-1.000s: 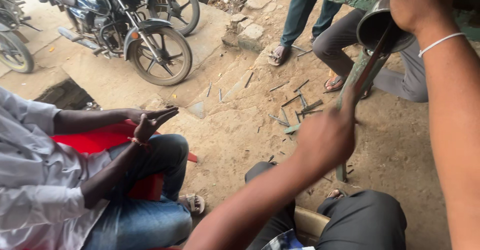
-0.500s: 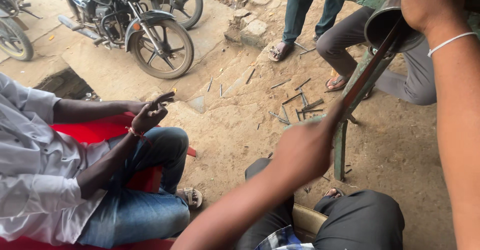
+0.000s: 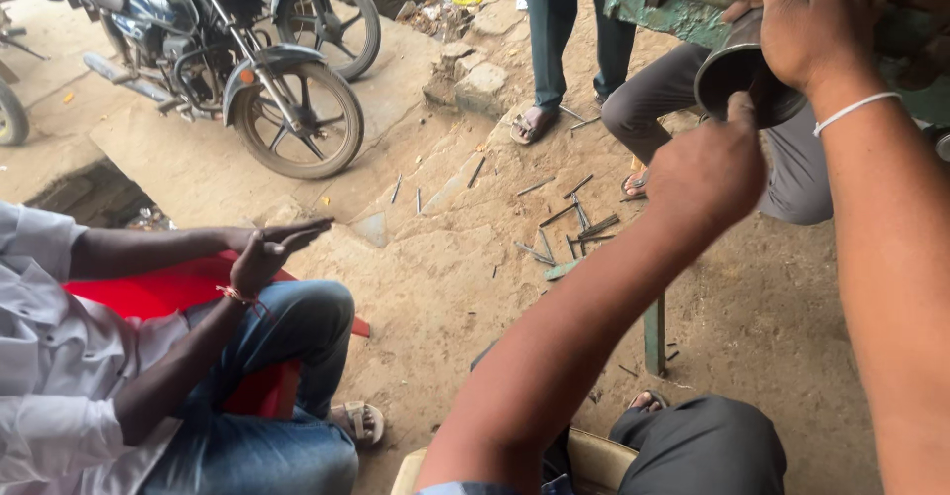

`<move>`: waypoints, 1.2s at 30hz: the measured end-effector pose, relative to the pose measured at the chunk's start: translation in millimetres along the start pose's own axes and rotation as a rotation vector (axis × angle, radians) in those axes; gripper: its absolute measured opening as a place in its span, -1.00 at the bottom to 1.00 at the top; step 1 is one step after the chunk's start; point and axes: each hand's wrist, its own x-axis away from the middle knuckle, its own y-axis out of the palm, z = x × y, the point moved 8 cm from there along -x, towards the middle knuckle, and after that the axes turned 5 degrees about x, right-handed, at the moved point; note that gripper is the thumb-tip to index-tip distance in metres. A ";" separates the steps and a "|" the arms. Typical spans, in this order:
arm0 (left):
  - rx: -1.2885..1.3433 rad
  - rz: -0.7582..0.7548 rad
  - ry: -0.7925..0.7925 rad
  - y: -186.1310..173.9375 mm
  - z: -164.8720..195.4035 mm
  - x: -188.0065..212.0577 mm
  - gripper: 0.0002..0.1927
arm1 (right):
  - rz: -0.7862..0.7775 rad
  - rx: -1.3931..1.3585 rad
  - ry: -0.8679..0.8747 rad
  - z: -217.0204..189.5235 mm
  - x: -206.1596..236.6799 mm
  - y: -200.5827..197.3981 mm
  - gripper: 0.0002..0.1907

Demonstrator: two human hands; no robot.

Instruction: The person files a cylindrical metal piece held in a green bench vise, repeatedly drawing a file along its surface with both hands while metal filings accumulate on the ground below. The person continues filing along the length of the metal piece throughout the episode.

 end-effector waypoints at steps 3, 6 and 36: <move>0.005 -0.028 0.001 -15.4 -3.7 22.4 -0.37 | 0.015 0.071 -0.017 -2.5 -0.7 1.1 -0.27; -0.055 -0.129 0.035 -56.9 7.7 92.6 -0.30 | 0.030 0.199 0.010 -2.5 3.5 0.9 -0.25; -0.194 -0.254 0.070 -107.6 -19.5 242.5 -0.13 | 0.078 0.186 -0.024 8.4 9.0 2.7 -0.41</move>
